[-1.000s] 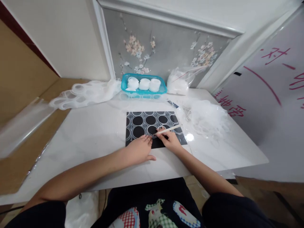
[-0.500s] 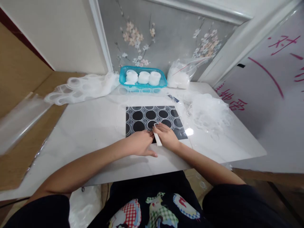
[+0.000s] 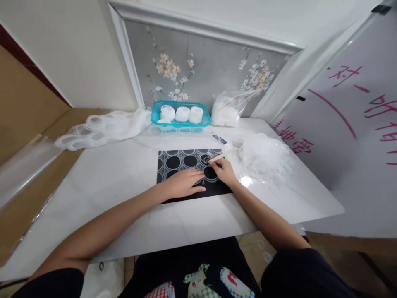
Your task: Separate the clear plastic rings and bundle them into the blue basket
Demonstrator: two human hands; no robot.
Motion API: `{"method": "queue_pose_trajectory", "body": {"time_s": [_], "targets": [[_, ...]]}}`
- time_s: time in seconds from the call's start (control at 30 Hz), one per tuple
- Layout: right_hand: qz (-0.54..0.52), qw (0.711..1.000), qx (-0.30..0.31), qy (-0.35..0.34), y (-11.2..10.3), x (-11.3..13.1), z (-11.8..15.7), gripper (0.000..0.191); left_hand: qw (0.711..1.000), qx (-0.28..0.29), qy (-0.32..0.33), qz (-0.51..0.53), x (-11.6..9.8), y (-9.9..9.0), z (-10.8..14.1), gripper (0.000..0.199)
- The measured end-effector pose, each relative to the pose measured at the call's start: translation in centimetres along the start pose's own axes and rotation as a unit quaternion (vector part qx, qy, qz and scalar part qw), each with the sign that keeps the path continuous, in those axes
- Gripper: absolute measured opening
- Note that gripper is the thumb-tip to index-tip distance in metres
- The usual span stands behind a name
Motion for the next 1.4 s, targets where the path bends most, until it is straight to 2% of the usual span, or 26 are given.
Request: {"method": "queue_pose_trajectory", "body": {"time_s": [0.1, 0.2, 0.37, 0.53, 0.73, 0.8, 0.9, 1.0, 1.07, 1.1, 1.17, 1.2, 1.27, 1.33, 1.4], "targets": [[-0.025, 1.000, 0.011, 0.007, 0.4, -0.1, 0.2, 0.022, 0.998, 0.026, -0.003, -0.055, 0.7, 1.1, -1.2, 0.059], [-0.026, 1.000, 0.009, 0.009, 0.3, -0.2, -0.1, 0.022, 0.996, 0.045, -0.001, -0.077, 0.9, 1.7, -1.8, 0.060], [-0.022, 1.000, 0.013, -0.001, 0.2, -0.1, -0.1, 0.021, 0.995, 0.037, -0.013, -0.087, 1.0, 2.2, -1.8, 0.061], [-0.022, 1.000, -0.011, 0.011, 0.0, -0.5, -0.1, 0.026, 0.992, 0.039, 0.003, -0.116, 1.0, 2.4, -1.7, 0.064], [-0.009, 1.000, 0.011, -0.004, 0.3, -0.9, -0.2, 0.021, 0.991, 0.027, 0.022, -0.128, 0.7, 2.1, -1.8, 0.066], [0.014, 0.999, 0.011, -0.028, 0.3, -0.5, -0.1, 0.020, 0.990, 0.041, 0.019, -0.133, 0.6, 2.1, -1.8, 0.069], [0.062, 0.993, 0.011, -0.101, 0.6, 0.8, 0.6, 0.021, 0.990, 0.049, 0.020, -0.132, 0.5, 2.1, -1.8, 0.073], [0.122, 0.973, 0.050, -0.192, 1.7, 2.2, 1.4, 0.023, 0.992, 0.043, 0.017, -0.114, 0.3, 1.8, -1.9, 0.078], [0.158, 0.961, 0.066, -0.218, 2.1, 2.5, 0.9, 0.023, 0.994, 0.043, 0.011, -0.105, 0.3, 1.8, -1.9, 0.082], [0.168, 0.964, 0.046, -0.201, 1.8, 2.3, -0.1, 0.024, 0.993, 0.048, 0.006, -0.104, 0.3, 1.9, -1.8, 0.083], [0.172, 0.977, -0.050, -0.118, -0.1, 1.3, -3.1, 0.024, 0.992, 0.062, -0.004, -0.106, 0.5, 2.1, -1.7, 0.084], [0.169, 0.977, -0.115, -0.063, -1.4, 0.6, -4.5, 0.023, 0.992, 0.067, -0.009, -0.105, 0.6, 2.1, -1.6, 0.085], [0.159, 0.967, -0.201, -0.001, -3.5, -0.3, -6.2, 0.024, 0.993, 0.069, -0.013, -0.097, 0.8, 2.1, -1.6, 0.084], [0.111, 0.967, -0.228, 0.017, -4.7, -0.7, -6.3, 0.020, 0.993, 0.068, -0.012, -0.090, 0.9, 2.0, -1.6, 0.080], [0.030, 0.971, -0.234, 0.025, -5.5, -0.9, -5.0, 0.015, 0.993, 0.073, -0.010, -0.090, 1.0, 2.0, -1.7, 0.075]]}}
Point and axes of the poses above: each hand's wrist, its own z-axis away from the middle knuckle, its own y-axis out of the palm, x = y × z, the point moved 6 cm from there along -z, towards the middle knuckle, and after that the axes turned 14 degrees about -x, right-handed, at the moved point
